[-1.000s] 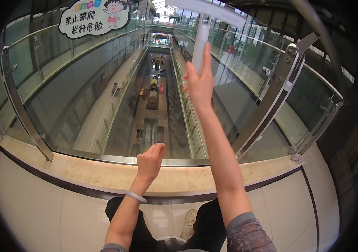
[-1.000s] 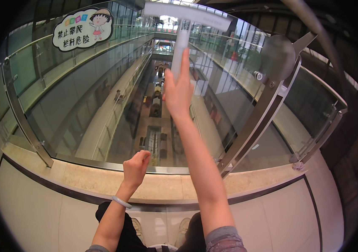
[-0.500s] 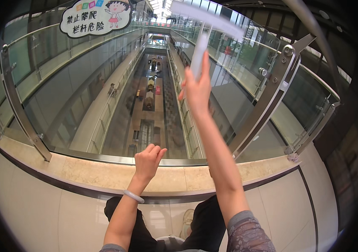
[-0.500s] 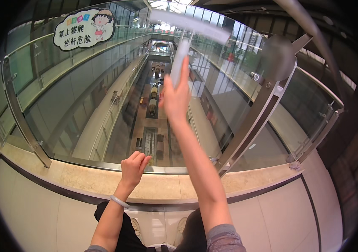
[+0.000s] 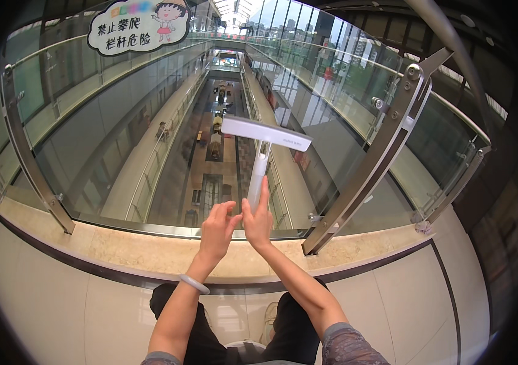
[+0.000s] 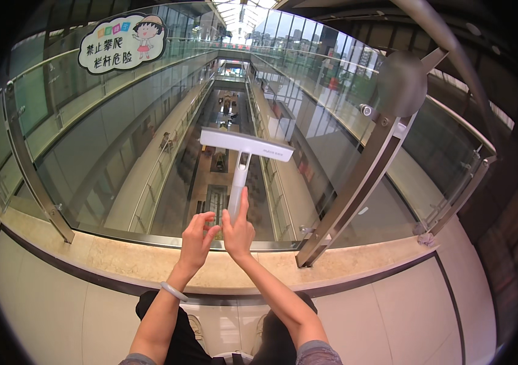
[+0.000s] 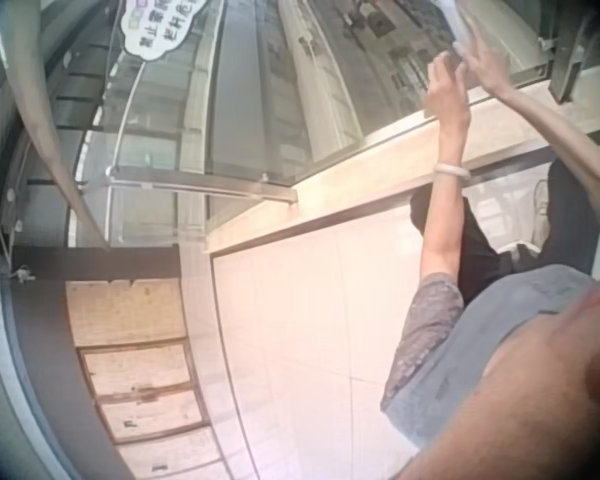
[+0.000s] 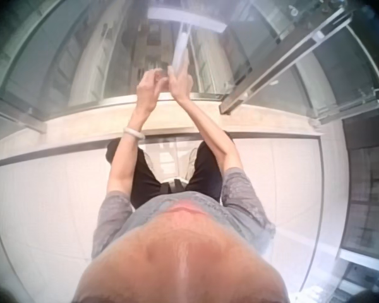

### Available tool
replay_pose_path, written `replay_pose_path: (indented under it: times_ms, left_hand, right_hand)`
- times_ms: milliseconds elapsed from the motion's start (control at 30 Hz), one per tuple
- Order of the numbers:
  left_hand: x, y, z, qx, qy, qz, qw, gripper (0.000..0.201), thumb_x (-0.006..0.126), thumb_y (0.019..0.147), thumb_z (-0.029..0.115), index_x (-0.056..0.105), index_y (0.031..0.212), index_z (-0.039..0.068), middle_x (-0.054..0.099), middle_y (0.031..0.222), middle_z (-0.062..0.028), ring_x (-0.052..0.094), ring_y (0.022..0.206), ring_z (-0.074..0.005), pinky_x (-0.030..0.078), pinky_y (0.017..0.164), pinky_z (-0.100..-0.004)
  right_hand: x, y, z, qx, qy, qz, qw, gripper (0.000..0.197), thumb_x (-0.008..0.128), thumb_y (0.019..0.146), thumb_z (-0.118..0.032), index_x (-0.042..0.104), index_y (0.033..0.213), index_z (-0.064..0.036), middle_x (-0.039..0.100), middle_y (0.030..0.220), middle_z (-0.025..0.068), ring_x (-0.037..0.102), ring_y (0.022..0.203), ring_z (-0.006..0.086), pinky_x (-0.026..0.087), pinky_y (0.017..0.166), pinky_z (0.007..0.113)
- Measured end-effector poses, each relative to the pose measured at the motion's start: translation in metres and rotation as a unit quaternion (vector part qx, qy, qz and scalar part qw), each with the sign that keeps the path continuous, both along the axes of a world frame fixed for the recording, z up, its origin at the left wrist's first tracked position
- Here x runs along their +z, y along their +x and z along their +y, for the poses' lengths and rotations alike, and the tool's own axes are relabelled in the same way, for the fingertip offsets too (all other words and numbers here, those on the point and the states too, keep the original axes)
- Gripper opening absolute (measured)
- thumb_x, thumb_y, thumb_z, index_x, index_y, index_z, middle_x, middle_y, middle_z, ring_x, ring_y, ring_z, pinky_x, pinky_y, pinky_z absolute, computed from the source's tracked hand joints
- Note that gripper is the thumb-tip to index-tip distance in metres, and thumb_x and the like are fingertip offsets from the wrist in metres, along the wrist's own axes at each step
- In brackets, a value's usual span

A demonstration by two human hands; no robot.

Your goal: The person sits on the floor and uses a squeegee to clean a glass railing in a multi-story atrium. They repeatedly wipe the glass surface with the tool, moving it up and down along the railing.

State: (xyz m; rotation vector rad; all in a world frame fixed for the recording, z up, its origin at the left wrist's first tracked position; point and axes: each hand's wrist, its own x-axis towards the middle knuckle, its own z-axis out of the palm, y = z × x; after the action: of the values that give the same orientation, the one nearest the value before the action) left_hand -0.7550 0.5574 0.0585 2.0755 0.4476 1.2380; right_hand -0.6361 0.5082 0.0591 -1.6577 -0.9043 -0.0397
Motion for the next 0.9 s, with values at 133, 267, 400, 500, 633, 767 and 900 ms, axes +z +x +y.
replay_pose_path:
  times_ms: [133, 267, 400, 500, 633, 767, 900]
  left_hand:
    - [-0.012, 0.015, 0.001, -0.148, -0.158, -0.053, 0.975, 0.048, 0.056, 0.094, 0.011, 0.04, 0.138, 0.002, 0.053, 0.128, -0.0186, 0.065, 0.097, -0.0237, 0.053, 0.081, -0.0337]
    - [-0.018, 0.033, -0.001, -0.127, -0.123, -0.079, 0.981, 0.047, 0.051, 0.095, 0.007, 0.036, 0.139, 0.001, 0.054, 0.127, -0.0214, 0.063, 0.104, -0.0291, 0.05, 0.085, -0.0371]
    - [-0.034, 0.048, -0.01, -0.081, -0.095, -0.033, 0.992, 0.057, 0.055, 0.093, 0.013, 0.024, 0.14, 0.004, 0.06, 0.116, -0.0235, 0.063, 0.102, -0.0354, 0.048, 0.085, -0.0425]
    - [-0.044, 0.054, -0.026, -0.062, -0.154, -0.002, 0.986, 0.056, 0.054, 0.094, 0.014, 0.024, 0.14, 0.005, 0.063, 0.111, -0.0213, 0.064, 0.099, -0.0369, 0.049, 0.082, -0.0424]
    - [-0.033, 0.075, -0.018, 0.018, -0.106, 0.011, 0.994, 0.044, 0.053, 0.095, 0.02, 0.037, 0.133, 0.006, 0.066, 0.082, -0.0208, 0.066, 0.077, -0.0394, 0.049, 0.062, -0.0446]
    - [0.082, 0.098, -0.013, -0.023, -0.152, -0.105, 0.983, 0.023, 0.049, 0.098, 0.03, 0.044, 0.1, 0.007, 0.055, 0.053, -0.0036, 0.057, 0.045, -0.0135, 0.043, 0.043, -0.0298]
    - [0.143, 0.109, 0.006, -0.018, -0.139, -0.206, 0.969, 0.029, 0.041, 0.101, 0.034, 0.038, 0.104, 0.005, 0.053, 0.068, -0.0041, 0.052, 0.048, -0.0091, 0.039, 0.037, -0.0224]
  right_hand:
    - [0.036, -0.006, 0.004, 0.046, 0.052, 0.035, 0.997, 0.075, 0.055, 0.09, -0.017, 0.012, 0.152, -0.0203, 0.065, 0.078, 0.0119, 0.065, 0.064, 0.0249, 0.05, 0.06, 0.037]
    - [0.038, -0.011, -0.003, 0.085, 0.042, 0.069, 0.993, 0.076, 0.058, 0.089, -0.017, 0.014, 0.151, -0.0191, 0.064, 0.095, 0.017, 0.065, 0.074, 0.0294, 0.05, 0.068, 0.04]
    - [0.009, -0.003, -0.013, 0.032, 0.021, -0.106, 0.994, 0.07, 0.06, 0.089, -0.02, 0.025, 0.148, -0.0068, 0.056, 0.105, 0.0174, 0.054, 0.096, 0.0331, 0.042, 0.089, 0.042]
    - [-0.007, -0.002, -0.028, 0.018, -0.001, -0.112, 0.994, 0.064, 0.061, 0.088, -0.02, 0.035, 0.141, 0.0028, 0.048, 0.11, 0.0164, 0.042, 0.104, 0.0331, 0.033, 0.096, 0.042]
    - [-0.014, 0.005, -0.048, 0.011, 0.028, -0.077, 0.997, 0.051, 0.059, 0.088, -0.014, 0.044, 0.134, 0.0034, 0.049, 0.107, 0.0157, 0.043, 0.103, 0.0322, 0.036, 0.091, 0.041]
    - [0.003, 0.011, -0.066, 0.011, 0.074, -0.061, 0.995, 0.04, 0.056, 0.088, -0.008, 0.05, 0.126, 0.0024, 0.05, 0.101, 0.0139, 0.046, 0.098, 0.0297, 0.037, 0.089, 0.04]
    - [0.013, 0.022, -0.079, 0.015, 0.104, 0.027, 0.994, 0.035, 0.054, 0.089, -0.005, 0.051, 0.123, 0.0001, 0.049, 0.099, 0.0107, 0.047, 0.096, 0.0244, 0.042, 0.077, 0.032]
